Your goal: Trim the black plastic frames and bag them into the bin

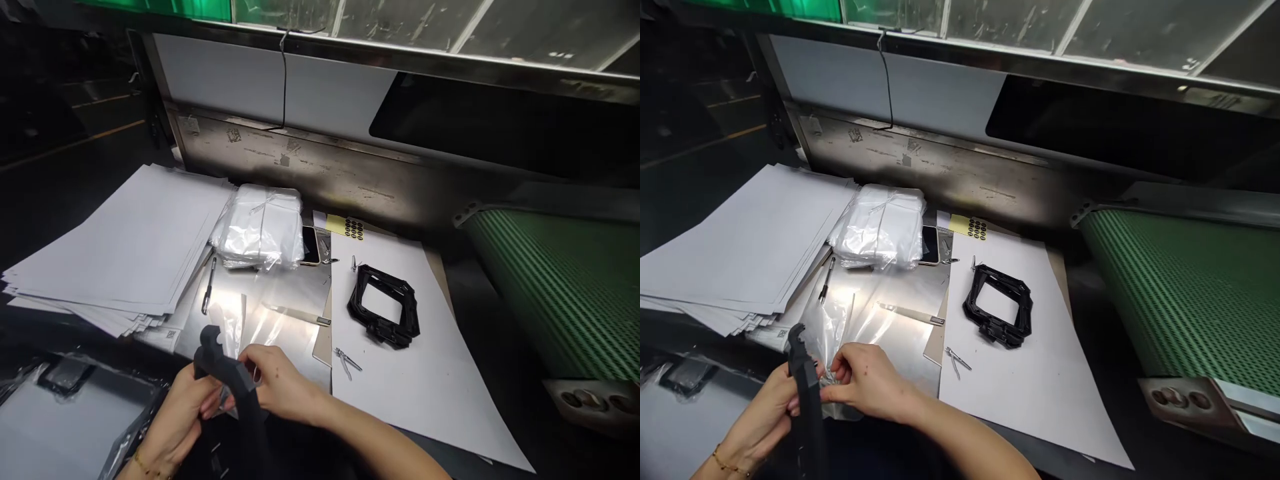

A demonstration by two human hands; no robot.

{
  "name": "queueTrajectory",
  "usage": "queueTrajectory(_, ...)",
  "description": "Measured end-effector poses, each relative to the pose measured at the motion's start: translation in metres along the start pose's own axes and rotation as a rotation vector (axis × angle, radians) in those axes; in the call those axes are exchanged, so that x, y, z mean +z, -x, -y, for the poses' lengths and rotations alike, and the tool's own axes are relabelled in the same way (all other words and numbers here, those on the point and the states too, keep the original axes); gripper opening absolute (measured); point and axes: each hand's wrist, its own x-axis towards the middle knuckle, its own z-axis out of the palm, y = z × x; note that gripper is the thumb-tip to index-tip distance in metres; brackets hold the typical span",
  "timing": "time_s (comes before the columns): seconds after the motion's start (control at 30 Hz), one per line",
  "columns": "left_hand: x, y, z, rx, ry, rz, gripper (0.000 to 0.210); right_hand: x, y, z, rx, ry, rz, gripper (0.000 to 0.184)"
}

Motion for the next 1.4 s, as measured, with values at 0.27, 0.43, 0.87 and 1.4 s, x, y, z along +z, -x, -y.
queueTrajectory(0.27, -0.045, 0.027, 0.023, 0.144, 0.131, -0.272, 0.019, 0.016, -0.003, -0.013, 0.149, -0.788, -0.094, 0.028)
queueTrajectory(0.43, -0.106, 0.059, 0.029, 0.143, 0.096, -0.349, 0.024, 0.027, -0.019, -0.024, 0.246, -0.957, -0.098, 0.033)
queueTrajectory(0.87, -0.171, 0.092, 0.009, 0.023, 0.033, -0.087, 0.051, 0.120, -0.086, 0.041, 0.143, -0.627, 0.459, 0.025)
queueTrajectory(1.4, -0.245, 0.134, 0.007, 0.034, -0.035, -0.192, 0.034, 0.197, -0.025, 0.068, -0.506, 0.307, 0.529, 0.014)
